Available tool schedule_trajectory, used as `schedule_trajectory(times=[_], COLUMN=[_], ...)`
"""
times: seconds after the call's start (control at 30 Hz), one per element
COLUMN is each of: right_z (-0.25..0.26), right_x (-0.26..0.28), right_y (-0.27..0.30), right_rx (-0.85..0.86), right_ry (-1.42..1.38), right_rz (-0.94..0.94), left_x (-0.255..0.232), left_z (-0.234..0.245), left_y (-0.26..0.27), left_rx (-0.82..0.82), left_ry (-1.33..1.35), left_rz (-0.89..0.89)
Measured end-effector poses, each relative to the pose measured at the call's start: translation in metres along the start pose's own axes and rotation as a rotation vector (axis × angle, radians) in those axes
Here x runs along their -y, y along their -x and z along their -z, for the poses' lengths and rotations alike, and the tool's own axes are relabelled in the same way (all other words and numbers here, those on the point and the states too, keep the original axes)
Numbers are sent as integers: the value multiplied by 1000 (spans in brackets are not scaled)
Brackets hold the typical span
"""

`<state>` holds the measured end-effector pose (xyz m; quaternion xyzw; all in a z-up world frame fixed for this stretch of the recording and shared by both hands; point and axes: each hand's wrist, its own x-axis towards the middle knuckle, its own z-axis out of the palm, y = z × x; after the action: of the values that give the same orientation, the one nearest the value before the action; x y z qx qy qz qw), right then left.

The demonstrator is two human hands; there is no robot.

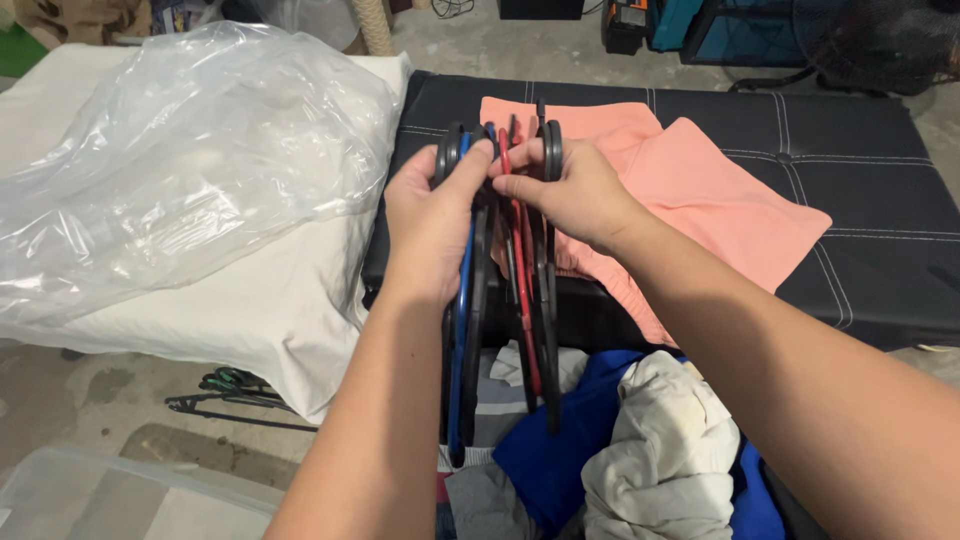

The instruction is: The person hangs various pieces of clothing, including a grey shirt, a beige shirt, a blue shirt, a black shirt, and a striped shirt, onto hangers. They then gather the hangers and place them on a nearby surface.

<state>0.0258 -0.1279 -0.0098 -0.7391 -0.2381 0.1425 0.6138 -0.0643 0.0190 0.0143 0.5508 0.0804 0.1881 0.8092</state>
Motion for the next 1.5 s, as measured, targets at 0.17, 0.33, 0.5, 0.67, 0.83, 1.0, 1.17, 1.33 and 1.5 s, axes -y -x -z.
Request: schedule_trajectory(times=[0.17,0.33,0.5,0.67,0.83,1.0,1.17,1.33,1.5], right_z=[-9,-12,-13,-2,-9,-9,-9,-3,-1], right_x=[4,1,-13,-15,-17,-11,-9,1,8], right_y=[6,10,12,11,7,8,11,14,15], right_rx=[27,-6,-148,-116,-115,-71,-101,-152,-129], right_ry=[13,73,-14,-50,1,47,4,-124,-348], right_rz=[105,69,167,168,215,204,128,37,11], left_x=[-8,-6,-4,3,17,17,3,7,13], left_z=[4,6,19,19,0,5,9,11,0], left_y=[1,1,-7,-7,-4,-10,-19,-19,-6], left_rx=[54,123,36,31,2,-4,-53,18,76], left_ry=[62,144,210,-97,-266,-142,-28,-159,-57], left_rz=[21,95,27,-39,-105,-215,-250,-99,116])
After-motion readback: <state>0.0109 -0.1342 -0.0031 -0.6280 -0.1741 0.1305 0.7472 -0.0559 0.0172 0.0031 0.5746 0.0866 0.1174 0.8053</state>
